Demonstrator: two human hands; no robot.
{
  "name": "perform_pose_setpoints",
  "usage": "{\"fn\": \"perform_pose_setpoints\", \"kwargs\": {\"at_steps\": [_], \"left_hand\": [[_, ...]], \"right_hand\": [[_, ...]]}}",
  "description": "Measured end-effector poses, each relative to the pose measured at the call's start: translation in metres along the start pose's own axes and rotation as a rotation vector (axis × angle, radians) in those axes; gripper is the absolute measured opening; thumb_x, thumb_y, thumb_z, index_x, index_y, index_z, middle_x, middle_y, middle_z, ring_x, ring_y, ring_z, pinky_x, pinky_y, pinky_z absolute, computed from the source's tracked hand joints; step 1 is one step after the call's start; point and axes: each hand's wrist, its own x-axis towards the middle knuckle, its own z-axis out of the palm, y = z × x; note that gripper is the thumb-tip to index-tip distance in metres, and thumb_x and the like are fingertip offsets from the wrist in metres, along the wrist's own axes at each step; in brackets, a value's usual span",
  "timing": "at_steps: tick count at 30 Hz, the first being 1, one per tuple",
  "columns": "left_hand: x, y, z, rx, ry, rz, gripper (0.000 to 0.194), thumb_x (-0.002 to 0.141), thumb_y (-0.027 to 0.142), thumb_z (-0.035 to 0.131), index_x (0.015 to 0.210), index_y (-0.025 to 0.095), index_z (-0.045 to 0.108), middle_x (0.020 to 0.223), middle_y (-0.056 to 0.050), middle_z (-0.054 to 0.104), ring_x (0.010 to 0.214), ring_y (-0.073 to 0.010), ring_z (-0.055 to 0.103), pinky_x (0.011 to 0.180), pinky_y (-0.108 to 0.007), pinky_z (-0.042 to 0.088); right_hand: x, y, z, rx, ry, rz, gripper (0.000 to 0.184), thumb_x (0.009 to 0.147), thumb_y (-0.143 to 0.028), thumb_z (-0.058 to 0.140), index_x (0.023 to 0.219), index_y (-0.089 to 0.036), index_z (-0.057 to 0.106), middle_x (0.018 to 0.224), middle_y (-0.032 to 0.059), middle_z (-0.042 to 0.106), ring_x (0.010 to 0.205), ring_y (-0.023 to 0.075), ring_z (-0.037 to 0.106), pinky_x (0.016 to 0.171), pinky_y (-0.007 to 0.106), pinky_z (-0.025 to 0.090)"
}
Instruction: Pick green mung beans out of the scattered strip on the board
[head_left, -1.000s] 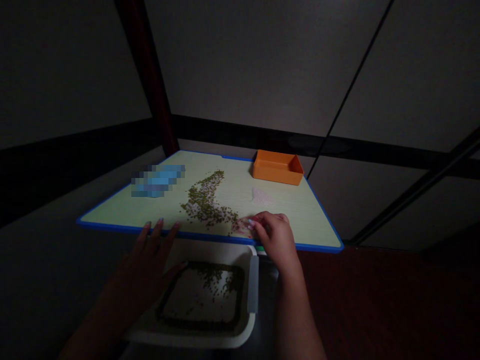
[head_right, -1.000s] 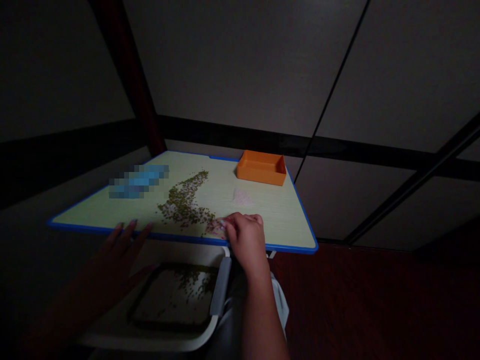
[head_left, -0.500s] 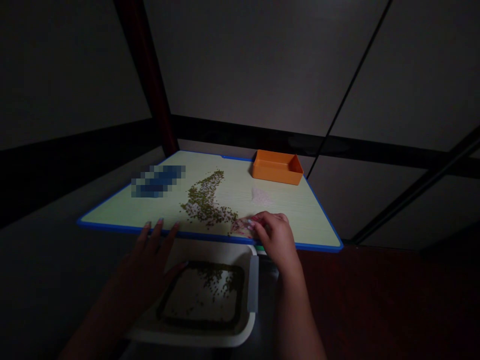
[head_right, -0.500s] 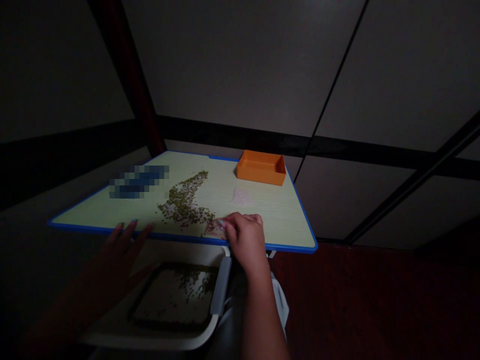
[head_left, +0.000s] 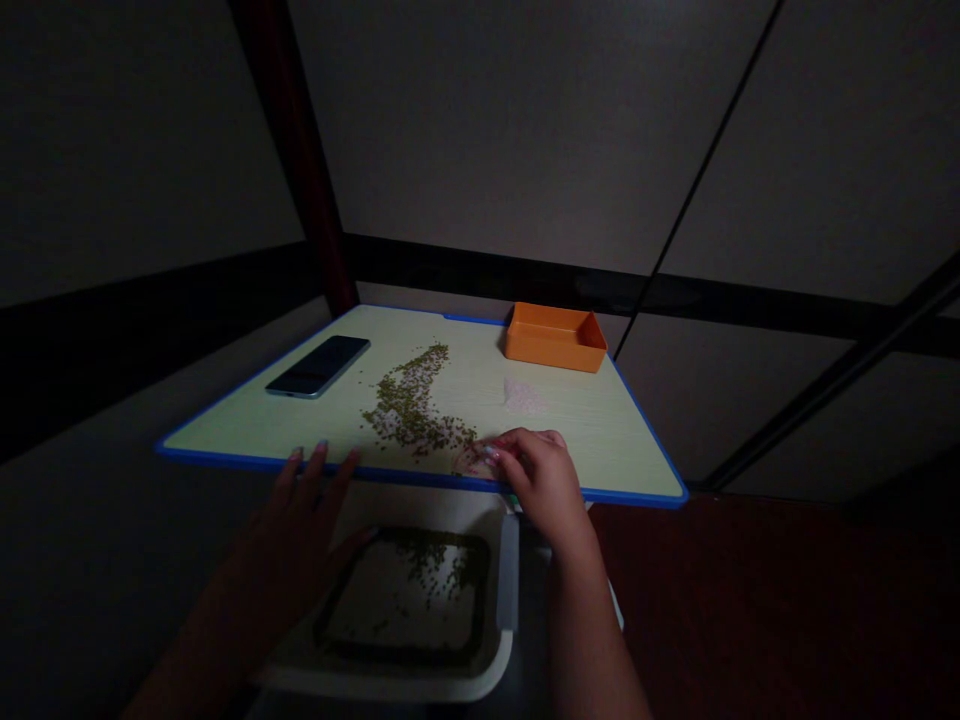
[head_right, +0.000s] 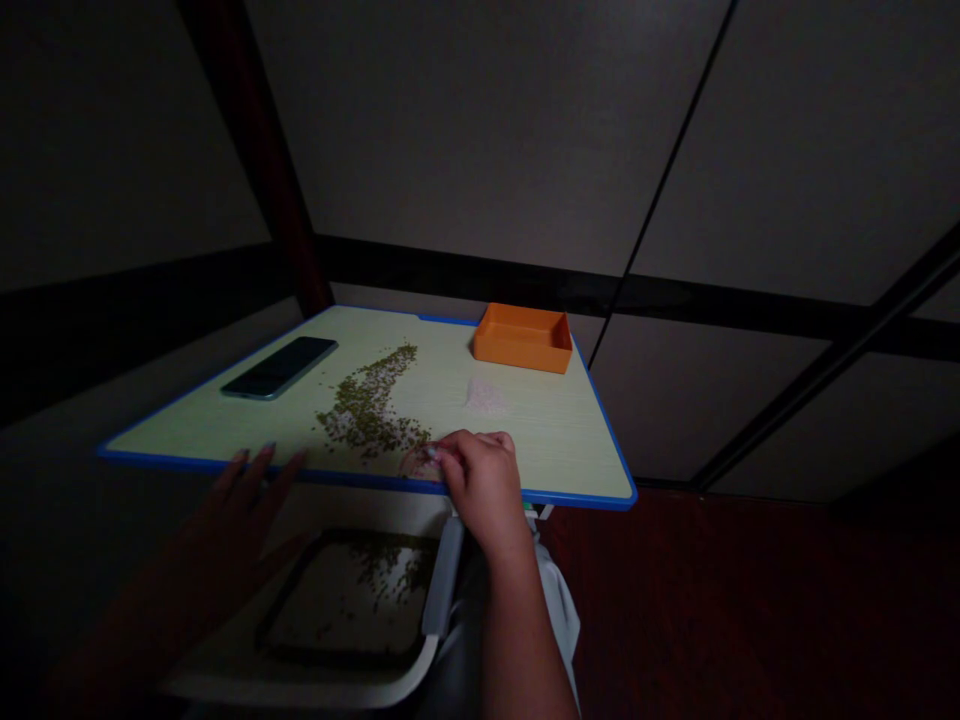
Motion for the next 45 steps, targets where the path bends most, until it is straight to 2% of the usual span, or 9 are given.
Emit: {"fn": "perform_pose_setpoints", "kwargs": {"at_steps": [4,11,19,25,31,34,37,42,45], "left_hand": [[-0.001,-0.002,0.004,-0.007,0.018,-0.003,0.077,0.089,0.06,0.041,0.153,0.018,0.031,0.159,-0.026,0.038,0.152,-0.0431,0.027,0.103,-0.058,0.051],[0.001,0.001,0.003,-0.048,0.032,-0.031,0.073,0.088,0.059,0.047,0.149,0.018,0.042,0.156,-0.026,0.043,0.147,-0.046,0.036,0.104,-0.06,0.049],[-0.002,0.001,0.007,-0.119,-0.001,-0.079,0.072,0.086,0.048,0.055,0.151,0.024,0.037,0.161,-0.019,0.038,0.15,-0.0424,0.031,0.108,-0.059,0.046],[-0.001,0.004,-0.002,-0.109,-0.041,-0.089,0.07,0.085,0.043,0.057,0.15,0.024,0.039,0.159,-0.019,0.042,0.147,-0.0421,0.038,0.102,-0.054,0.051],[0.003,0.01,-0.013,-0.174,-0.105,-0.131,0.073,0.082,0.039,0.061,0.15,0.028,0.037,0.16,-0.015,0.041,0.149,-0.0395,0.035,0.104,-0.051,0.051],[0.005,0.014,-0.019,-0.206,-0.139,-0.171,0.073,0.082,0.036,0.06,0.15,0.029,0.037,0.162,-0.016,0.038,0.15,-0.0399,0.034,0.103,-0.052,0.051],[0.007,0.019,-0.026,-0.231,-0.173,-0.216,0.075,0.081,0.033,0.061,0.151,0.03,0.034,0.164,-0.015,0.034,0.152,-0.0393,0.028,0.106,-0.053,0.048],[0.007,0.021,-0.036,-0.298,-0.251,-0.249,0.081,0.08,0.03,0.062,0.153,0.033,0.026,0.167,-0.011,0.026,0.155,-0.036,0.021,0.112,-0.056,0.044],[0.007,0.02,-0.041,-0.332,-0.267,-0.256,0.082,0.08,0.028,0.061,0.153,0.034,0.024,0.168,-0.01,0.022,0.156,-0.034,0.016,0.113,-0.056,0.042]], "right_hand": [[-0.003,0.0,-0.004,0.036,0.017,-0.014,0.01,0.091,-0.016,0.064,0.089,-0.023,0.071,0.088,0.001,0.077,0.083,0.0193,0.066,0.088,0.035,0.038],[-0.003,0.002,-0.003,0.003,0.008,0.025,0.009,0.092,-0.018,0.063,0.091,-0.022,0.071,0.087,0.0022,0.076,0.084,0.0205,0.066,0.087,0.035,0.038],[0.0,-0.008,0.008,-0.041,-0.023,0.022,0.012,0.094,-0.019,0.059,0.092,-0.022,0.071,0.094,0.0042,0.077,0.086,0.021,0.066,0.089,0.036,0.038],[-0.011,-0.006,0.006,0.021,0.007,0.025,0.013,0.094,-0.023,0.057,0.093,-0.023,0.07,0.091,0.0039,0.076,0.087,0.0222,0.066,0.085,0.035,0.041],[-0.015,-0.014,0.001,-0.045,0.004,-0.019,0.015,0.096,-0.026,0.049,0.087,-0.023,0.06,0.083,0.0043,0.07,0.08,0.0224,0.063,0.074,0.032,0.044],[0.007,-0.034,0.002,-0.043,-0.096,-0.088,0.016,0.098,-0.026,0.044,0.088,-0.024,0.056,0.083,0.0041,0.068,0.08,0.0215,0.062,0.072,0.03,0.045],[0.048,-0.06,0.014,-0.013,-0.271,-0.194,0.021,0.101,-0.027,0.039,0.085,-0.024,0.052,0.077,0.0016,0.063,0.074,0.0189,0.06,0.067,0.027,0.044],[0.13,-0.091,0.069,-0.069,-0.425,-0.295,0.023,0.1,-0.024,0.041,0.079,-0.024,0.05,0.077,0.0002,0.06,0.072,0.0167,0.056,0.068,0.026,0.043],[0.17,-0.101,0.11,-0.044,-0.444,-0.302,0.019,0.098,-0.02,0.044,0.084,-0.023,0.057,0.086,0.0016,0.065,0.085,0.0175,0.061,0.08,0.027,0.046]]}}
